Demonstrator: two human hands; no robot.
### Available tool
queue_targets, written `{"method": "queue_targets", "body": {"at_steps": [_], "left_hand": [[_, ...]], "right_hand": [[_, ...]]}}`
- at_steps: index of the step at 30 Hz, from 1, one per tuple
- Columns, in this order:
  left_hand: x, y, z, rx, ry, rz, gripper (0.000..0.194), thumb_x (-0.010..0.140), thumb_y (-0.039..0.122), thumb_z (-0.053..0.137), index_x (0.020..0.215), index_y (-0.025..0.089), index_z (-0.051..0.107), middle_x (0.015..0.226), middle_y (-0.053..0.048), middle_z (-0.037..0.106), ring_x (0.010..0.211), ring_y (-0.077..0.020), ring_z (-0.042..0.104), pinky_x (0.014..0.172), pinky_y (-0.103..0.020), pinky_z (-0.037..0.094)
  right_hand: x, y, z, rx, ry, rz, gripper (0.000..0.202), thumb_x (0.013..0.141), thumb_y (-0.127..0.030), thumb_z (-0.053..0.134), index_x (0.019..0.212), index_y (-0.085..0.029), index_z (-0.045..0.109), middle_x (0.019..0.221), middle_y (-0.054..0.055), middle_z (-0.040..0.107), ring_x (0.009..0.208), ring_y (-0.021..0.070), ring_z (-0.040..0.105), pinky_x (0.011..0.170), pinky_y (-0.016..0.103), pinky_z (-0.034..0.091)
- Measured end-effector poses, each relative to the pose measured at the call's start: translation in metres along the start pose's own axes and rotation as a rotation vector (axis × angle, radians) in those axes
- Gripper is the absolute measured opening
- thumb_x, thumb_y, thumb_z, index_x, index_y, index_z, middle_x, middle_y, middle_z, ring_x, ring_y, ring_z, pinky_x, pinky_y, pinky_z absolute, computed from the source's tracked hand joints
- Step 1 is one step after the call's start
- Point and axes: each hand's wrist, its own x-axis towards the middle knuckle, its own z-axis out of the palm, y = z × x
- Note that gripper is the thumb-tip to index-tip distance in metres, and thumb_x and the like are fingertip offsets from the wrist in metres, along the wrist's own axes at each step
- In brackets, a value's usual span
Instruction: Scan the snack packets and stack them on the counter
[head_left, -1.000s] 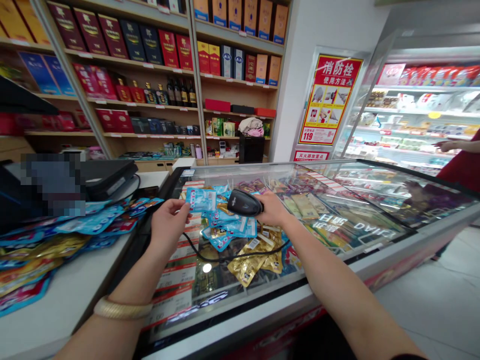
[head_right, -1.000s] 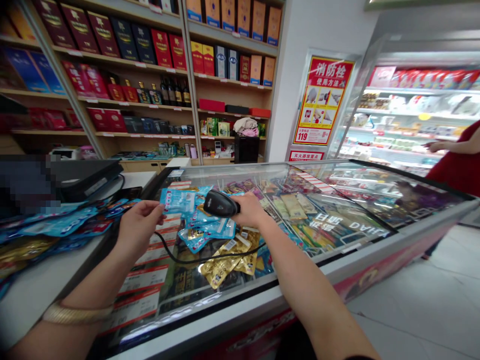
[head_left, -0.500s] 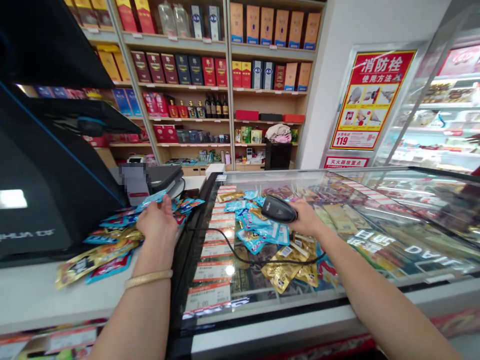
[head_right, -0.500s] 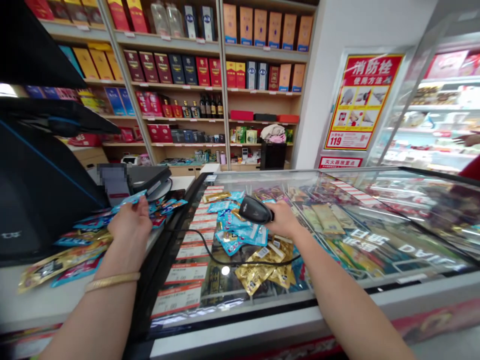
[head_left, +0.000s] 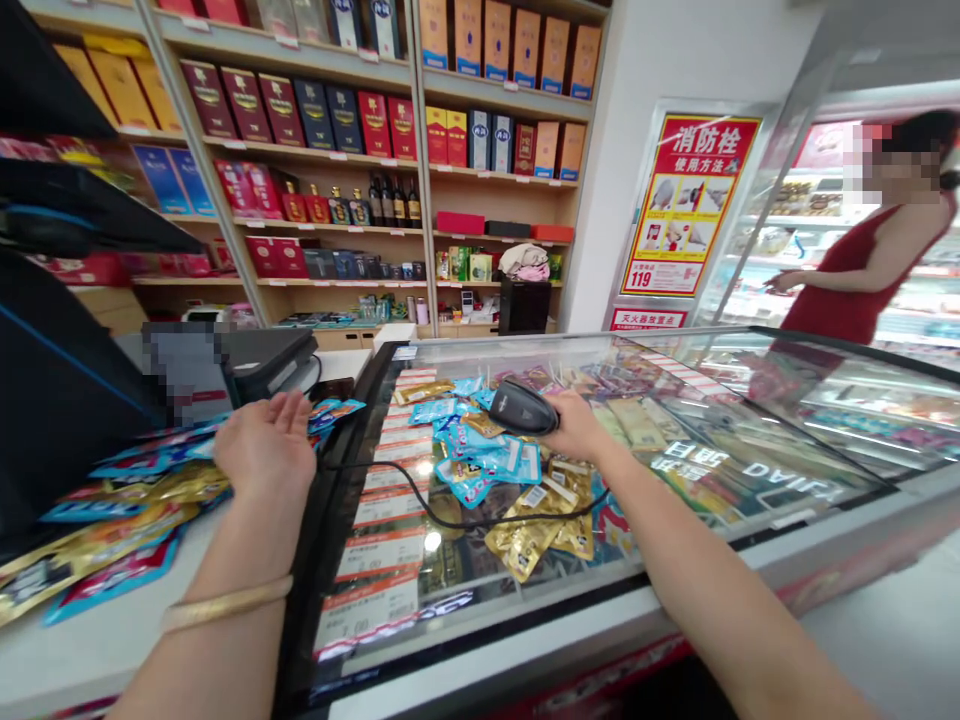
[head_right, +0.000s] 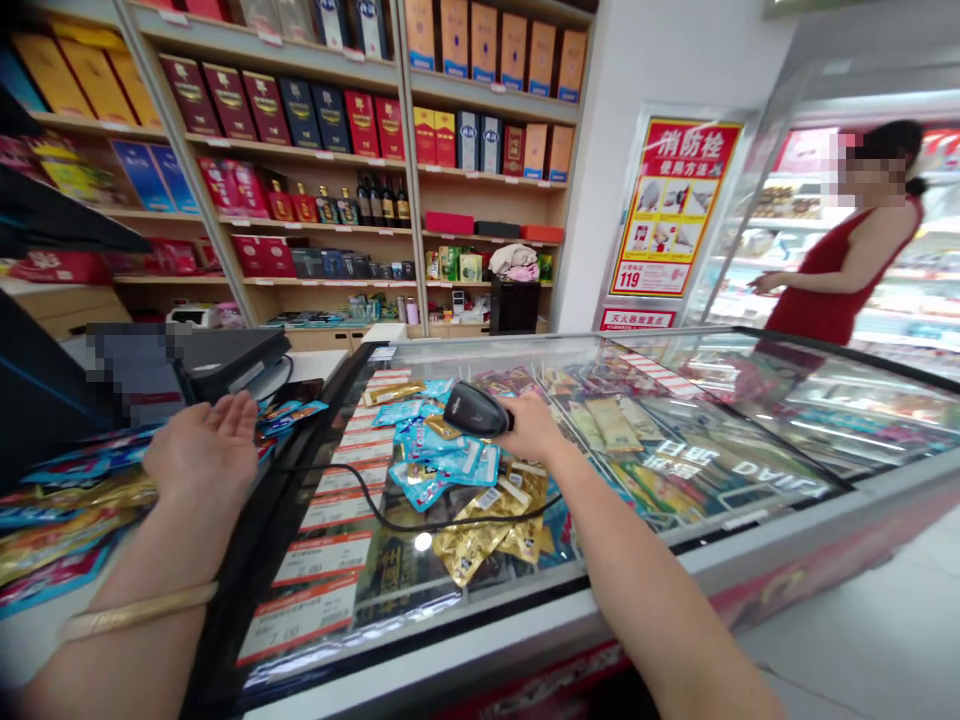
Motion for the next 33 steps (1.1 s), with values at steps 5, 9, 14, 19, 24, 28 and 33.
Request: {"method": "queue_targets", "body": {"at_steps": [5,9,14,19,24,28,33], "left_hand": [[-0.057,-0.008,0.032,0.215,-0.313,0.075,0.028,0.065,0.032,0.070,0.088,0.020,0.059,0.082,-0.002,0.067,0.069,-0.0159,0.064,0.063,-0.028,0.053],[-0.086,-0.036,0.045,0.596,-0.715,0.297,0.040,0.068,0.049,0.069,0.096,0.020,0.067,0.100,-0.010,0.072,0.084,-0.0237,0.068,0.074,-0.037,0.055],[-0.097,-0.060,0.053,0.974,-0.862,0.500,0.049,0.079,0.054,0.059,0.109,0.016,0.069,0.118,-0.020,0.070,0.112,-0.0350,0.063,0.102,-0.051,0.045],[-0.099,-0.061,0.055,1.056,-0.914,0.527,0.052,0.077,0.055,0.063,0.111,0.016,0.068,0.120,-0.019,0.070,0.113,-0.0353,0.063,0.101,-0.049,0.046],[-0.093,-0.056,0.050,0.909,-0.884,0.480,0.059,0.065,0.057,0.075,0.110,0.019,0.069,0.116,-0.015,0.071,0.108,-0.0329,0.066,0.098,-0.046,0.050],[-0.084,-0.043,0.043,0.731,-0.915,0.399,0.071,0.055,0.058,0.082,0.113,0.021,0.068,0.115,-0.012,0.071,0.097,-0.0298,0.069,0.091,-0.046,0.056],[-0.075,-0.024,0.037,0.438,-0.918,0.396,0.074,0.056,0.055,0.083,0.120,0.021,0.065,0.128,-0.012,0.063,0.102,-0.0270,0.069,0.094,-0.045,0.057]], "right_hand": [[0.002,0.008,-0.004,-0.006,-0.003,0.012,0.017,0.072,-0.025,0.069,0.088,-0.020,0.071,0.076,0.002,0.074,0.071,0.0188,0.066,0.068,0.025,0.040],[0.002,0.015,-0.006,-0.061,0.018,0.074,0.022,0.069,-0.027,0.073,0.090,-0.020,0.072,0.081,0.004,0.076,0.076,0.0218,0.068,0.075,0.027,0.042],[0.001,0.019,-0.005,-0.055,0.036,0.091,0.029,0.072,-0.030,0.074,0.099,-0.020,0.073,0.088,0.006,0.077,0.080,0.0228,0.069,0.079,0.029,0.044],[0.001,0.018,-0.004,-0.040,0.047,0.094,0.034,0.074,-0.032,0.073,0.106,-0.021,0.074,0.091,0.006,0.078,0.082,0.0235,0.070,0.076,0.029,0.045],[0.002,0.017,-0.006,-0.047,0.027,0.099,0.029,0.074,-0.032,0.074,0.101,-0.020,0.075,0.090,0.007,0.077,0.085,0.0243,0.071,0.078,0.029,0.045],[0.002,0.015,-0.007,-0.050,0.028,0.109,0.032,0.073,-0.031,0.075,0.103,-0.021,0.075,0.088,0.006,0.078,0.083,0.0242,0.072,0.075,0.028,0.045],[0.002,0.011,-0.009,-0.025,0.047,0.096,0.035,0.074,-0.032,0.075,0.107,-0.021,0.074,0.090,0.006,0.078,0.084,0.0256,0.072,0.075,0.029,0.046]]}}
